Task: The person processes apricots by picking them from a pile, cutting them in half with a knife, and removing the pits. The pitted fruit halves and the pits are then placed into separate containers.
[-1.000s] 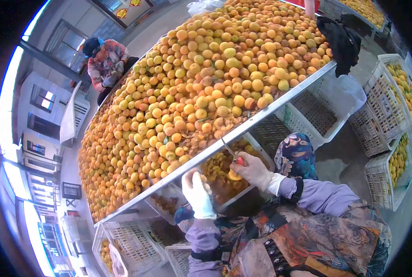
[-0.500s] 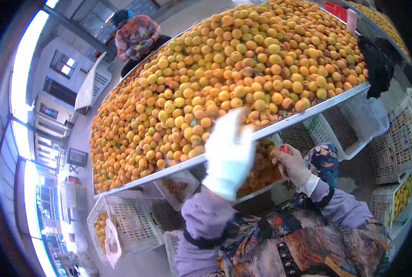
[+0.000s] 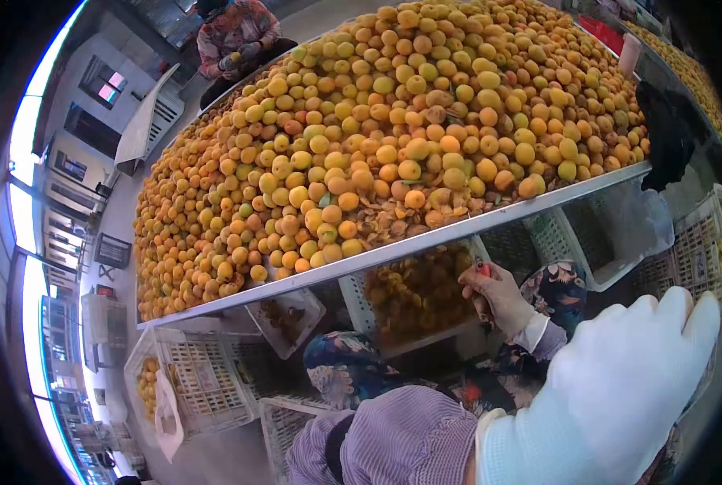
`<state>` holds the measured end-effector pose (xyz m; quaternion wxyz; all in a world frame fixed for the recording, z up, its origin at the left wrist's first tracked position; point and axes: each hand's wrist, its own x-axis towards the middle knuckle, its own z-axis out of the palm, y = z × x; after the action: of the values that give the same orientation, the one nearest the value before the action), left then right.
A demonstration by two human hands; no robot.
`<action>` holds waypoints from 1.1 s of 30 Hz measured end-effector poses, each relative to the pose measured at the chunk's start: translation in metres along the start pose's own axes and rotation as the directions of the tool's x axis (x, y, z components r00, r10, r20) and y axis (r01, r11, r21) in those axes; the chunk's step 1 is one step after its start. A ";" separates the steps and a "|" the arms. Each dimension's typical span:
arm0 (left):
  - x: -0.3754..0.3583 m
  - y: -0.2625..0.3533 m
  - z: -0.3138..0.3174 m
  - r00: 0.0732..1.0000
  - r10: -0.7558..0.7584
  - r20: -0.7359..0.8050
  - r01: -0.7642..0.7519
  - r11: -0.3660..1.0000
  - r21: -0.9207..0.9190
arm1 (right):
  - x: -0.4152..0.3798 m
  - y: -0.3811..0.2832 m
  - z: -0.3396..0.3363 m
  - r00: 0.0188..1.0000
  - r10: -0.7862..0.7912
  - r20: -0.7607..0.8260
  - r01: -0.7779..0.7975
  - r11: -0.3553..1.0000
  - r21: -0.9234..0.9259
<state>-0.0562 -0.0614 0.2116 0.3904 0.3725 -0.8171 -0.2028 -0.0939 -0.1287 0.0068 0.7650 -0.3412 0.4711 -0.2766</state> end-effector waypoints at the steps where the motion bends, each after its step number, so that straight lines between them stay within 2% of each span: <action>1: -0.001 -0.002 0.000 1.000 0.002 -0.008 -0.002 1.000 0.018 | -0.001 -0.002 0.002 1.000 0.008 0.013 -0.008 1.000 0.007; 3: -0.004 -0.006 0.000 1.000 0.003 -0.016 -0.002 0.999 0.047 | -0.005 -0.004 0.003 0.999 0.027 0.017 -0.027 0.999 0.026; 6: -0.006 -0.012 0.000 0.999 0.014 -0.036 -0.010 0.995 0.096 | -0.010 -0.016 0.010 0.998 0.034 0.043 -0.032 0.998 -0.053; 8: -0.007 -0.012 -0.008 0.998 0.018 -0.052 -0.011 0.992 0.128 | -0.008 -0.015 0.011 0.988 0.050 0.147 -0.050 0.999 -0.005; 10: -0.004 -0.010 -0.024 0.999 0.002 -0.054 0.005 0.991 0.133 | -0.006 -0.012 0.010 0.987 0.053 0.151 -0.048 0.998 -0.039; 11: 0.005 -0.002 -0.045 0.959 -0.113 0.260 0.070 0.983 0.170 | -0.002 -0.014 0.013 0.985 0.036 0.171 -0.024 0.997 -0.076; 12: 0.013 -0.001 -0.059 0.814 -0.211 0.541 0.108 0.971 0.215 | -0.001 -0.015 0.011 0.986 0.031 0.164 -0.019 0.997 -0.078; 13: 0.013 -0.009 -0.063 0.814 -0.202 0.545 0.099 0.972 0.212 | -0.001 -0.014 0.010 0.983 0.033 0.182 -0.024 0.998 -0.050; 15: 0.008 -0.034 -0.067 0.743 -0.481 0.465 0.419 0.876 0.237 | -0.001 -0.016 0.010 0.977 0.024 0.212 -0.022 1.000 -0.011; 16: -0.008 -0.062 -0.073 0.883 -0.444 0.150 0.396 0.878 0.268 | -0.003 -0.021 0.011 0.982 0.020 0.186 -0.028 0.999 0.036; 17: -0.029 -0.101 -0.083 0.927 -0.331 -0.178 0.372 0.876 0.308 | -0.002 -0.025 0.010 0.987 0.014 0.159 -0.027 0.996 0.080; 18: -0.040 -0.138 -0.094 0.870 -0.380 -0.315 0.478 0.807 0.346 | 0.001 -0.023 0.005 0.978 0.026 0.206 -0.055 0.989 0.135; 19: -0.057 -0.181 -0.106 0.818 -0.362 -0.446 0.530 0.776 0.342 | 0.003 -0.025 0.003 0.977 0.017 0.214 -0.048 0.989 0.140; 21: -0.096 -0.258 -0.141 0.699 -0.429 -0.572 0.706 0.543 0.456 | 0.006 -0.027 0.002 0.975 0.050 0.216 -0.079 0.989 0.125; 23: -0.111 -0.298 -0.170 0.586 -0.499 -0.639 0.805 0.264 0.531 | 0.008 -0.026 0.002 0.972 0.033 0.232 -0.063 0.990 0.127; 25: -0.117 -0.332 -0.189 0.532 -0.491 -0.689 0.841 0.214 0.497 | 0.010 -0.028 0.002 0.954 0.105 0.281 -0.149 0.979 0.140; 26: -0.114 -0.344 -0.195 0.540 -0.484 -0.689 0.836 0.215 0.504 | 0.011 -0.028 0.002 0.956 0.100 0.277 -0.140 0.981 0.131; 28: -0.105 -0.369 -0.206 0.402 -0.596 -0.695 0.900 0.116 0.421 | 0.014 -0.029 0.001 0.953 0.126 0.275 -0.174 0.972 0.160; 29: -0.105 -0.384 -0.210 0.429 -0.610 -0.666 0.897 0.199 0.395 | 0.016 -0.028 -0.001 0.950 0.160 0.269 -0.214 0.960 0.182; 31: -0.094 -0.402 -0.212 0.298 -0.744 -0.597 0.895 0.001 0.446 | 0.021 -0.024 -0.003 0.955 0.142 0.260 -0.191 0.966 0.175; 33: -0.074 -0.401 -0.209 0.265 -0.750 -0.606 0.915 -0.003 0.403 | 0.021 -0.025 -0.006 0.948 0.180 0.261 -0.232 0.955 0.184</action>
<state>0.3200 -0.2695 0.0540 0.0980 0.9183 -0.3830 -0.0223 -0.0935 -0.1613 0.0129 0.8734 -0.2372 0.3756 -0.1998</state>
